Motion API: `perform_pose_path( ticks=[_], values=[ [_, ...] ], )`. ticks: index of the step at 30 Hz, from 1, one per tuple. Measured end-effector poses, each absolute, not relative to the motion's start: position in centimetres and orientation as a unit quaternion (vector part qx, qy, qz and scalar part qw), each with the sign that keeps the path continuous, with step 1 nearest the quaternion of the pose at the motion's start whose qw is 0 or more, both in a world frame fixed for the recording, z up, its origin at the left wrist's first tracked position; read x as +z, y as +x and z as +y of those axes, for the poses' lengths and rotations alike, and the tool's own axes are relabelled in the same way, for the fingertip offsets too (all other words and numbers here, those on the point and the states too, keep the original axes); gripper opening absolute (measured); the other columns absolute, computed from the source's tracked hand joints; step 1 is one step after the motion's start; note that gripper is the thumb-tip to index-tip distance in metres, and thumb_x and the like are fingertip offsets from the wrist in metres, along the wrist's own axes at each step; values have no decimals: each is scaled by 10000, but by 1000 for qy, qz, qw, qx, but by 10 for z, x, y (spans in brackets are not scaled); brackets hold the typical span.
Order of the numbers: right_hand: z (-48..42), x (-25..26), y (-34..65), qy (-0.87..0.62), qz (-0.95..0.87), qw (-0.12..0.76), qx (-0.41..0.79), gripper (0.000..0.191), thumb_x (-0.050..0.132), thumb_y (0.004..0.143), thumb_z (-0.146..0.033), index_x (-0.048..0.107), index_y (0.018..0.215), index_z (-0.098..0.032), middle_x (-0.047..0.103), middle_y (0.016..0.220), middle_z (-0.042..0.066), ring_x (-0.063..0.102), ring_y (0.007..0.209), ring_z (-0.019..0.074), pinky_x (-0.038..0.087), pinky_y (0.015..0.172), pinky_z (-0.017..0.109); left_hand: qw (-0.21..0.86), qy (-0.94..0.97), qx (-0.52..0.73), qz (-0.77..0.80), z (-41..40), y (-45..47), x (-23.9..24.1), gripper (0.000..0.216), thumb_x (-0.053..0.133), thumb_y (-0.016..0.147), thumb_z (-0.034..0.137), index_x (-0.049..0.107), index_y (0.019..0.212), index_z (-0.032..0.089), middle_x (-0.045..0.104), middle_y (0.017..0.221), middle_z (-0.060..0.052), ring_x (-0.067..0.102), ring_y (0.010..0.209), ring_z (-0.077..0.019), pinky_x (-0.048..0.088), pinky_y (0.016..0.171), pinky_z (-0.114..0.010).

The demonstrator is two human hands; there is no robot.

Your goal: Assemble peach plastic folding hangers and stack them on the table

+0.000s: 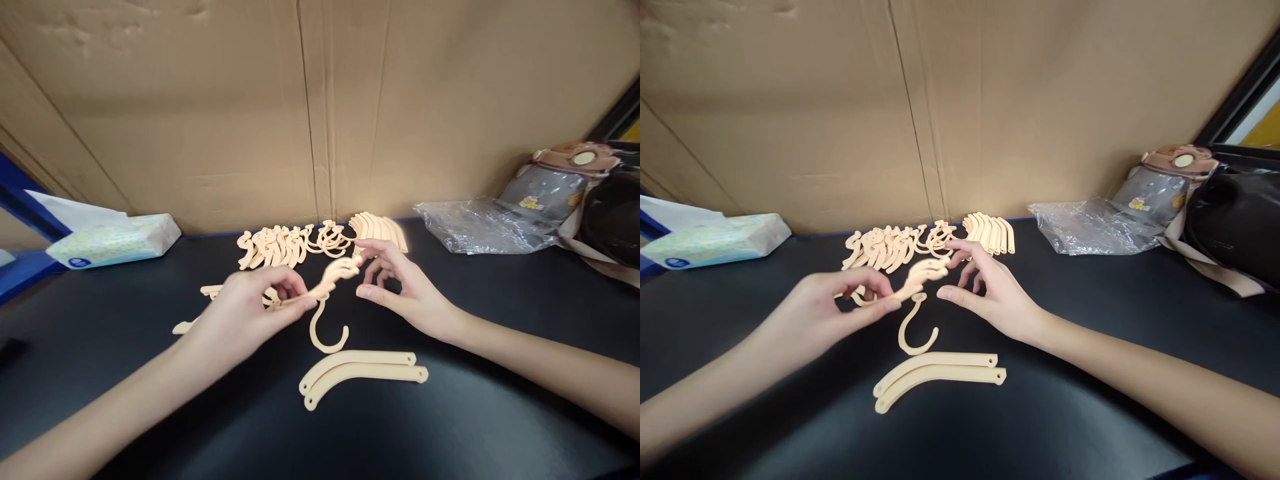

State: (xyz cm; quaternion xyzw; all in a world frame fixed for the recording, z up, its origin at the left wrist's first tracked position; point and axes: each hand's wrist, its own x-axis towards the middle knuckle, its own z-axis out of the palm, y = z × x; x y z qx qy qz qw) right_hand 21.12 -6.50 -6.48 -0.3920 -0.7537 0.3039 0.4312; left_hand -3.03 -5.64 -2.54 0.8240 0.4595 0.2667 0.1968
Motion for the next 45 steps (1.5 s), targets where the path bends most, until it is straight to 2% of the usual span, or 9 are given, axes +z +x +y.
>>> perform_pose_path(
  ticks=[4,7,13,21,27,31,37,42,45],
  values=[
    [-66,-63,210,-376,-781,397,301,237,630,857,-374,620,1027,-208,626,848,1,549,715,115,432,619,238,238,830,256,434,-73,-22,-33,180,632,810,395,635,724,237,634,642,60,562,577,-113,414,536,-213],
    [-66,-62,210,-380,-788,380,300,204,603,877,-381,664,887,-187,642,787,-3,544,690,116,416,610,234,234,832,272,423,-72,-24,-40,145,613,843,375,639,780,248,662,710,57,586,625,-117,438,565,-213],
    [-63,-63,213,-396,-786,361,309,233,533,922,-370,669,947,-183,676,837,13,581,738,128,434,663,242,152,847,319,397,-67,-28,-57,132,563,902,340,659,948,262,687,889,16,615,812,-154,484,731,-273],
    [-60,-69,213,-400,-783,359,314,244,523,923,-318,600,1115,-190,695,833,6,647,791,147,479,731,275,108,848,320,408,-64,-30,-63,152,581,897,378,673,963,277,694,898,5,599,825,-180,466,742,-318],
    [-60,-68,211,-399,-801,357,267,151,539,911,-290,622,990,-192,674,856,5,590,764,133,456,706,266,107,850,321,405,-64,-29,-64,156,587,893,375,677,971,273,690,893,4,603,821,-177,471,736,-320],
    [-61,-68,212,-392,-806,372,243,174,556,902,-293,609,1038,-198,672,904,8,589,781,131,461,714,264,128,845,320,409,-66,-27,-63,166,579,894,383,682,951,265,691,891,-1,611,821,-178,480,738,-320],
    [-62,-66,212,-369,-821,380,213,153,550,915,-296,635,985,-189,648,918,35,563,777,131,451,698,270,132,846,318,406,-65,-27,-63,164,575,892,371,681,940,255,691,866,-1,602,812,-180,478,731,-323],
    [-58,-59,215,-388,-793,359,302,181,629,856,-337,687,927,-181,668,819,12,549,689,114,431,617,251,108,864,302,389,-66,-28,-63,131,562,908,317,649,984,255,682,916,11,586,864,-178,472,763,-317],
    [-50,-51,225,-401,-763,332,383,236,675,804,-373,710,903,-162,675,763,8,563,654,110,453,633,262,63,879,299,367,-69,-27,-63,199,543,916,261,582,1107,219,643,1046,-26,569,975,-182,467,833,-313]
  ],
)
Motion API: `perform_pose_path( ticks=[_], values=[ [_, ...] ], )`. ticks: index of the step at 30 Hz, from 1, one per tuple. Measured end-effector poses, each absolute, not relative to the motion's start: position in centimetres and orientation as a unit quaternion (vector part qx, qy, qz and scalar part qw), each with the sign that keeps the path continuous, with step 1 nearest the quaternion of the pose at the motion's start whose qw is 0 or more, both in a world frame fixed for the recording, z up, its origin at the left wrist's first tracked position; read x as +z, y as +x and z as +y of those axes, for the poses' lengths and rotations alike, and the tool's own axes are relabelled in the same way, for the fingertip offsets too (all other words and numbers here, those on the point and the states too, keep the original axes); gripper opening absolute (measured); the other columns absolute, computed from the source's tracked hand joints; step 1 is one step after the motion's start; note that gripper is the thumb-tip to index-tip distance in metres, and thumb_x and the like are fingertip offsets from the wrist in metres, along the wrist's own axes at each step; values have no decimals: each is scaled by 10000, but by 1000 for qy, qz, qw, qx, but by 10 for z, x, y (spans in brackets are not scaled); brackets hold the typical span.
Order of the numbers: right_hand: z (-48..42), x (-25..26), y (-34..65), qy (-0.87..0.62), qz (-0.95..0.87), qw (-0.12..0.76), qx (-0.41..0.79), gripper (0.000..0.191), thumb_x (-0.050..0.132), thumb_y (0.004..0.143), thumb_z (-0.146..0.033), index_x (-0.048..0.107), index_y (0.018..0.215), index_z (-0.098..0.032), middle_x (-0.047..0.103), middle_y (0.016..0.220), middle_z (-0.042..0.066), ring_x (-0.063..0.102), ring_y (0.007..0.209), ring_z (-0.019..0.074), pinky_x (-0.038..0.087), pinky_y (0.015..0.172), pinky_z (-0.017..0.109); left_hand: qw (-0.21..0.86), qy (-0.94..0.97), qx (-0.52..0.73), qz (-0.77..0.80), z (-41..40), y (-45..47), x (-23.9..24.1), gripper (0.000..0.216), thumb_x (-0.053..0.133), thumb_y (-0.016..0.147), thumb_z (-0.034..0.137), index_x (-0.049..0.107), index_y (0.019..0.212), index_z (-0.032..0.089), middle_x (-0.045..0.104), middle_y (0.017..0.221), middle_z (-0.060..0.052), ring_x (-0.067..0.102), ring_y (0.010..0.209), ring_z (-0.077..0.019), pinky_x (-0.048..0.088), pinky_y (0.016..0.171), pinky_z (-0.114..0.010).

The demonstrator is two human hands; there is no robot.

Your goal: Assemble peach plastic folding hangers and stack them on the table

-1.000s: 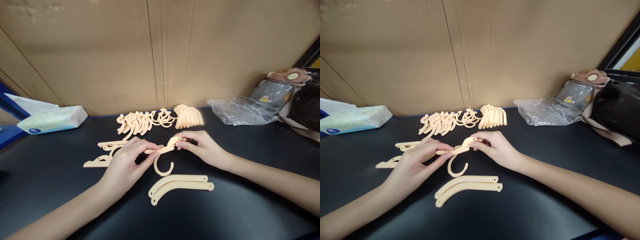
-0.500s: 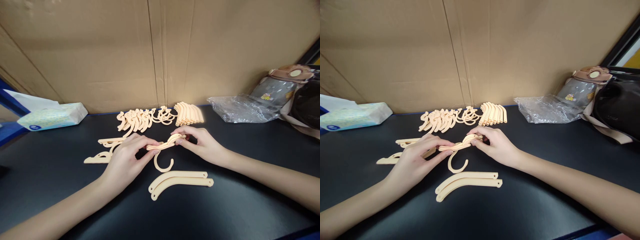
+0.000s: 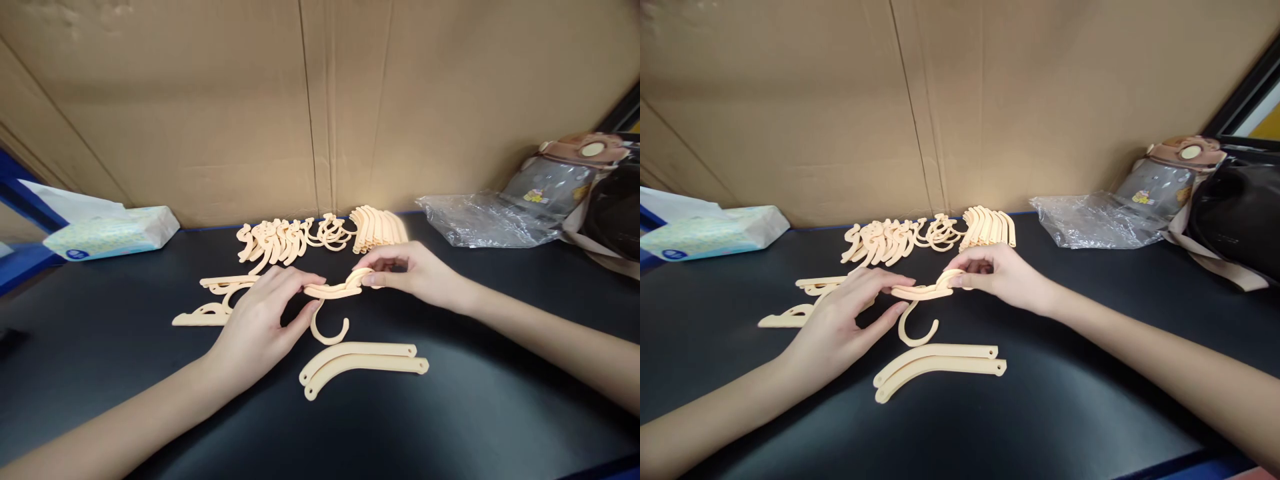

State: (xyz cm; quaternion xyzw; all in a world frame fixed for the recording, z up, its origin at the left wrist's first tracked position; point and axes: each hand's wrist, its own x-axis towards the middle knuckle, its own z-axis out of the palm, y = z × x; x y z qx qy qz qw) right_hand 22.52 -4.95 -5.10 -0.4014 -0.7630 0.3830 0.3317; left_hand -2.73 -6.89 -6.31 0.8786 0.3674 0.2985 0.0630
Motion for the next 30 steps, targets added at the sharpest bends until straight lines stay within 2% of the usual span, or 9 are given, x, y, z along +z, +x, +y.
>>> perform_pose_path(
  ticks=[4,9,14,21,30],
  values=[
    [-37,-41,246,-404,-744,267,459,258,699,764,-379,726,911,-169,681,765,2,585,682,111,474,663,264,2,897,297,326,-72,-27,-62,237,529,912,184,528,1150,195,576,1166,-60,538,1075,-185,428,921,-319],
    [-28,-37,262,-440,-754,194,448,257,685,763,-384,743,888,-166,630,674,1,526,621,97,432,568,236,-7,939,233,252,-75,-27,-62,208,490,927,139,566,1106,216,639,1073,-23,580,957,-165,411,801,-305],
    [-29,-37,262,-481,-753,180,412,299,675,752,-419,750,913,-178,648,712,16,548,661,126,448,562,246,-2,945,224,236,-74,-25,-60,168,485,935,153,628,1009,202,696,988,5,622,876,-144,385,787,-302],
    [-32,-38,259,-499,-775,177,346,369,672,743,-488,759,935,-186,708,787,35,608,751,175,467,698,296,-19,933,229,278,-72,-25,-63,161,498,932,183,631,1024,185,713,997,12,644,915,-161,373,836,-329],
    [-30,-42,260,-484,-797,166,321,406,627,784,-501,739,1010,-183,712,802,39,615,721,164,449,657,286,-87,925,239,282,-70,-24,-65,143,496,934,201,636,938,175,717,933,15,669,844,-158,377,867,-346]
  ],
)
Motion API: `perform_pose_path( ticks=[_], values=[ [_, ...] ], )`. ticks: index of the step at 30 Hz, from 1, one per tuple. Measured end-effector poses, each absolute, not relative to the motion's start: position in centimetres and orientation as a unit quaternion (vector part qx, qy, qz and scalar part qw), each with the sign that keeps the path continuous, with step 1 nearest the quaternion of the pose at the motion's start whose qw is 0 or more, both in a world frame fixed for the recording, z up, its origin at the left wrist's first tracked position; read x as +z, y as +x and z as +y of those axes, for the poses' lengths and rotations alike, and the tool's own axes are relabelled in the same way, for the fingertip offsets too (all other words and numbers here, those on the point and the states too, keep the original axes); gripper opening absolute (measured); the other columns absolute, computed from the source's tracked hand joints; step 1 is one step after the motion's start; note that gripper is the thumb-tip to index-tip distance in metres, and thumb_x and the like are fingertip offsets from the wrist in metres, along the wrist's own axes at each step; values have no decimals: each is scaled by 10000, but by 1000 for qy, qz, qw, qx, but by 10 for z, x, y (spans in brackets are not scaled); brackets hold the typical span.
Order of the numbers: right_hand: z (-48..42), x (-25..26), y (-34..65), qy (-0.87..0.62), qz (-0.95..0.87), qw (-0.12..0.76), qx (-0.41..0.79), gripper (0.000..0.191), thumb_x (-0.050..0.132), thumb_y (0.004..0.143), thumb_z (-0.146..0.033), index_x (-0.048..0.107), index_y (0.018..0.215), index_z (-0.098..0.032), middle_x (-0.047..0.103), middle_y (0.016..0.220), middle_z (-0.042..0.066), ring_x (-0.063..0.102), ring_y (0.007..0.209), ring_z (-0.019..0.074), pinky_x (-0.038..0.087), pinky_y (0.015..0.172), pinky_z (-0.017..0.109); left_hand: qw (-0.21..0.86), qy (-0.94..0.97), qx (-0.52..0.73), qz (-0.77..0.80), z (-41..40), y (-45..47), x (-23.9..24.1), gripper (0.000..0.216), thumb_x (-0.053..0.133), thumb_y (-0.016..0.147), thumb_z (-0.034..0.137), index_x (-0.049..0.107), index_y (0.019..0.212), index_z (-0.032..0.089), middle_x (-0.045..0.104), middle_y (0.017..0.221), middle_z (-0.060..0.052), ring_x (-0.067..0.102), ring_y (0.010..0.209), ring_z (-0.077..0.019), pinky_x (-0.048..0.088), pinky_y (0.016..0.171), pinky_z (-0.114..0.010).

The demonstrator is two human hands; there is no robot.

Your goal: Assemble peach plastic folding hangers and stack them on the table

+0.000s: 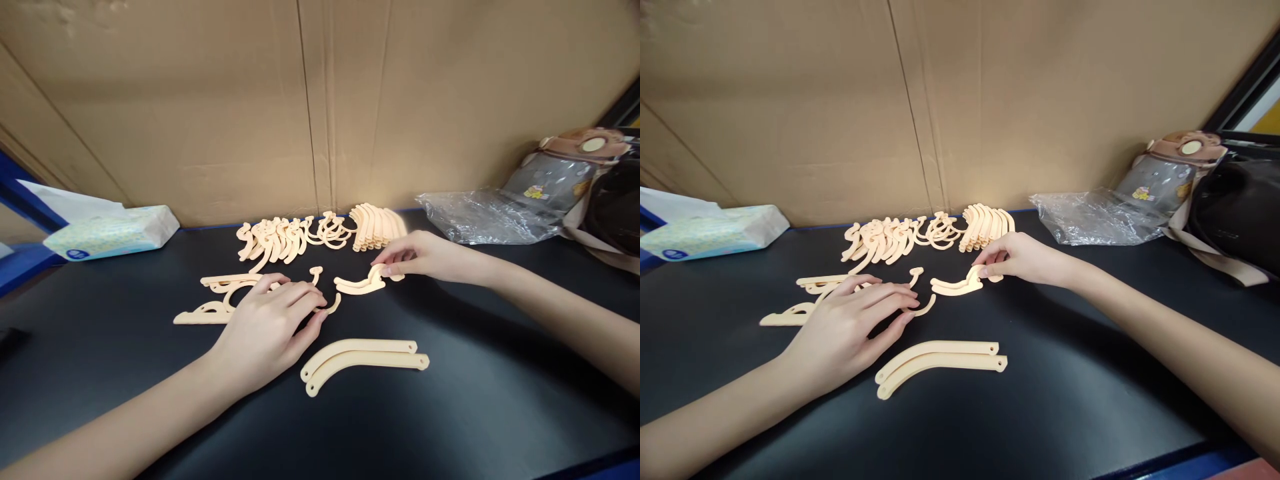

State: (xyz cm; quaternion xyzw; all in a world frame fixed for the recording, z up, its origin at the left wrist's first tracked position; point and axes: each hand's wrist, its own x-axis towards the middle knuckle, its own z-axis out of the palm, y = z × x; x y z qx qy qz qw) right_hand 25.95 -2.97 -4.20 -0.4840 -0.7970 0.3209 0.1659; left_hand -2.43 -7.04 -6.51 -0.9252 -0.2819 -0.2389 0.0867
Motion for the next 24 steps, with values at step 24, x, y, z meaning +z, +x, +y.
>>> perform_pose_path(
  ticks=[24],
  values=[
    [-25,-45,268,-449,-826,141,311,403,615,817,-428,682,1125,-178,662,896,47,583,825,168,447,724,294,-31,-961,-94,-260,-68,-26,-57,501,414,958,482,478,1336,160,474,1437,-59,297,1397,-255,207,1169,-457]
  ],
)
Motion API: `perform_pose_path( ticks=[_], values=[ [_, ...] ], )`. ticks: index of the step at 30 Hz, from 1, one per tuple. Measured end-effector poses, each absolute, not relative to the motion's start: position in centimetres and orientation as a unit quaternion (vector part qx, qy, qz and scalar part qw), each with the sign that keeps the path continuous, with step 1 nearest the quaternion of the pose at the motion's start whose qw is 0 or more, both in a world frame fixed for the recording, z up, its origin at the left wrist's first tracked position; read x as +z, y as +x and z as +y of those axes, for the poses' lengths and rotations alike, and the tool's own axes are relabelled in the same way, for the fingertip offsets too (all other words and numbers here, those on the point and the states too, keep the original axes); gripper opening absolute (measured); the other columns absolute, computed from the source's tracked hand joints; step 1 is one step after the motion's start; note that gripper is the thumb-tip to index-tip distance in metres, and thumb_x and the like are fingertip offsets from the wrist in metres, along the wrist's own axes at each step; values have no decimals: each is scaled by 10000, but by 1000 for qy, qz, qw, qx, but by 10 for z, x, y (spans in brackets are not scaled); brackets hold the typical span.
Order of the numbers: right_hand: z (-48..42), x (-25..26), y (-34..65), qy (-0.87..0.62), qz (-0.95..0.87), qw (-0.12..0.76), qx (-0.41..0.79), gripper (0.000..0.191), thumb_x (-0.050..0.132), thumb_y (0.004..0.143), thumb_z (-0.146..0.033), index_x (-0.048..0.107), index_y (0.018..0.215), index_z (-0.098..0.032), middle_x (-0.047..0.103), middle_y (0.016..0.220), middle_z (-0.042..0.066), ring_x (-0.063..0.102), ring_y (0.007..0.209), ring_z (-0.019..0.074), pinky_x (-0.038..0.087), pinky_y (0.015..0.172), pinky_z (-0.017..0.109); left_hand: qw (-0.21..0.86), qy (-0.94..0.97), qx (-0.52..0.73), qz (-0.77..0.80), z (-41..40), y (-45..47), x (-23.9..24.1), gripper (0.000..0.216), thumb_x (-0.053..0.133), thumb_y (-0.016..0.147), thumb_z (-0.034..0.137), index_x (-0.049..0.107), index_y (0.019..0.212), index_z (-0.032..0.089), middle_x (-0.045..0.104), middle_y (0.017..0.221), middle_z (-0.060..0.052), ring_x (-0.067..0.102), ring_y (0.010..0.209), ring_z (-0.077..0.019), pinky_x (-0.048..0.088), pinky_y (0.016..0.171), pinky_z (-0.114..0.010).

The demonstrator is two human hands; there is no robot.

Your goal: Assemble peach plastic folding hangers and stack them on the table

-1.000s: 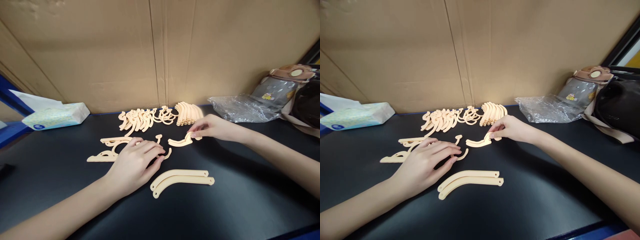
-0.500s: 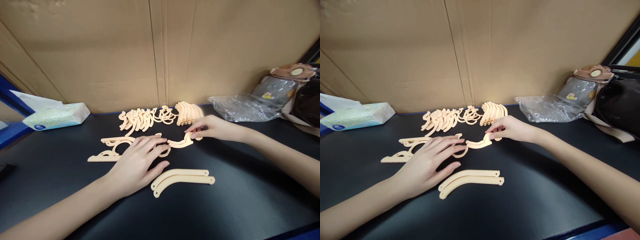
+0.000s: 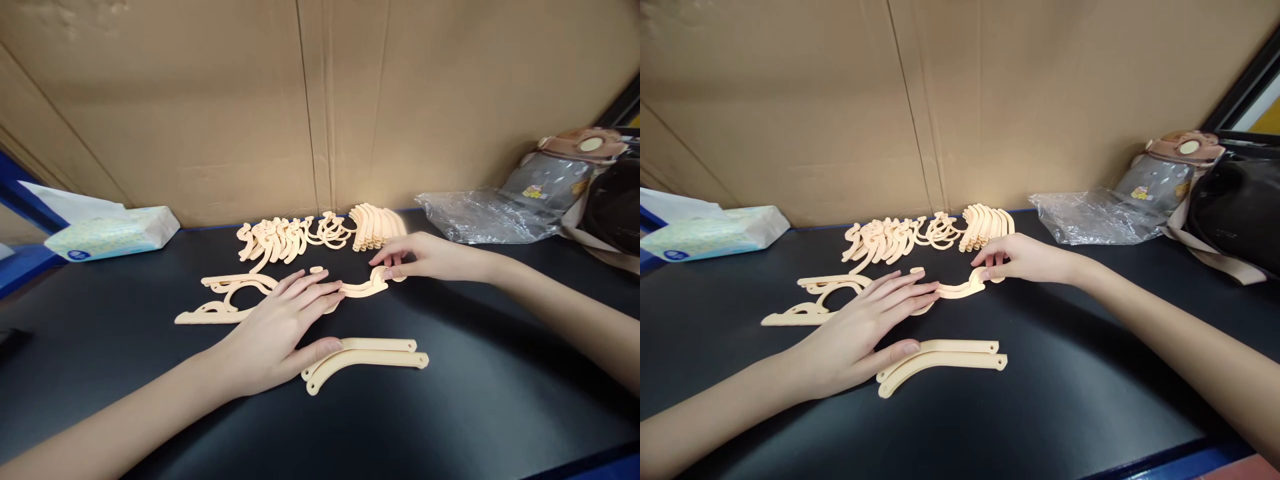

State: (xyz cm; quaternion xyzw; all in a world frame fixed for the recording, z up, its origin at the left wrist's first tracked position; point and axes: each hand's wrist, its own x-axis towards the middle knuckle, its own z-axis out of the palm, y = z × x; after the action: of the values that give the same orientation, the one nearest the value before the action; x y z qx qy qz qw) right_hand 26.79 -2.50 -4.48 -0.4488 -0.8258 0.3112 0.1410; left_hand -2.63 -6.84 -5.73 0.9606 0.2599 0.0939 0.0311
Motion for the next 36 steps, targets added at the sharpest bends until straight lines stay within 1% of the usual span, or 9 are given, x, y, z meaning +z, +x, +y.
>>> perform_pose_path(
  ticks=[4,7,10,15,18,21,25,30,36],
  values=[
    [-27,-42,267,-451,-827,128,311,431,574,841,-460,666,1150,-176,670,896,52,588,835,183,452,738,314,36,959,102,261,-69,-27,-58,495,423,957,473,470,1348,173,472,1436,-64,298,1397,-258,224,1162,-468],
    [-28,-40,267,-462,-822,141,301,420,520,872,-472,665,1145,-188,690,996,60,609,881,193,462,784,332,40,957,111,263,-70,-27,-58,471,445,953,449,470,1352,200,480,1427,-68,301,1396,-268,264,1142,-489],
    [-28,-40,267,-467,-822,161,285,413,523,869,-486,680,1110,-189,689,1082,58,617,956,208,465,840,342,40,957,129,259,-70,-28,-59,437,458,953,416,483,1342,217,495,1409,-76,315,1388,-276,285,1128,-511],
    [-28,-39,266,-484,-819,174,254,384,526,868,-481,684,1084,-206,699,1068,40,627,951,204,478,835,334,39,954,158,253,-70,-29,-62,334,444,965,357,553,1252,226,516,1373,-76,338,1366,-264,293,1122,-490],
    [-30,-38,263,-486,-823,185,227,362,521,875,-470,686,1055,-202,709,1038,34,637,929,204,480,811,327,37,946,193,256,-71,-29,-62,270,462,959,311,593,1171,208,573,1291,-75,405,1308,-254,345,1080,-447],
    [-33,-36,261,-479,-831,203,198,338,513,890,-450,687,1028,-195,717,1010,35,645,903,198,479,784,310,20,934,235,267,-72,-27,-61,200,494,938,246,624,1078,187,663,1113,-58,524,1160,-227,410,979,-387],
    [-36,-33,257,-460,-855,216,103,285,484,924,-373,689,1000,-191,724,961,38,643,826,180,462,727,298,-3,926,250,284,-72,-25,-61,138,537,898,181,656,962,210,698,974,-7,587,973,-185,411,844,-339],
    [-42,-32,252,-414,-887,186,-89,273,419,953,-253,683,931,-186,716,867,45,617,770,182,408,760,341,-25,924,249,290,-70,-25,-60,134,562,871,158,677,856,225,706,874,20,596,871,-166,376,773,-321],
    [-48,-33,246,-387,-890,176,-165,305,403,969,-262,686,891,-179,695,795,45,599,738,173,388,764,331,-73,933,245,253,-69,-25,-57,158,555,890,154,687,831,217,711,809,30,625,796,-148,351,745,-318]
  ],
)
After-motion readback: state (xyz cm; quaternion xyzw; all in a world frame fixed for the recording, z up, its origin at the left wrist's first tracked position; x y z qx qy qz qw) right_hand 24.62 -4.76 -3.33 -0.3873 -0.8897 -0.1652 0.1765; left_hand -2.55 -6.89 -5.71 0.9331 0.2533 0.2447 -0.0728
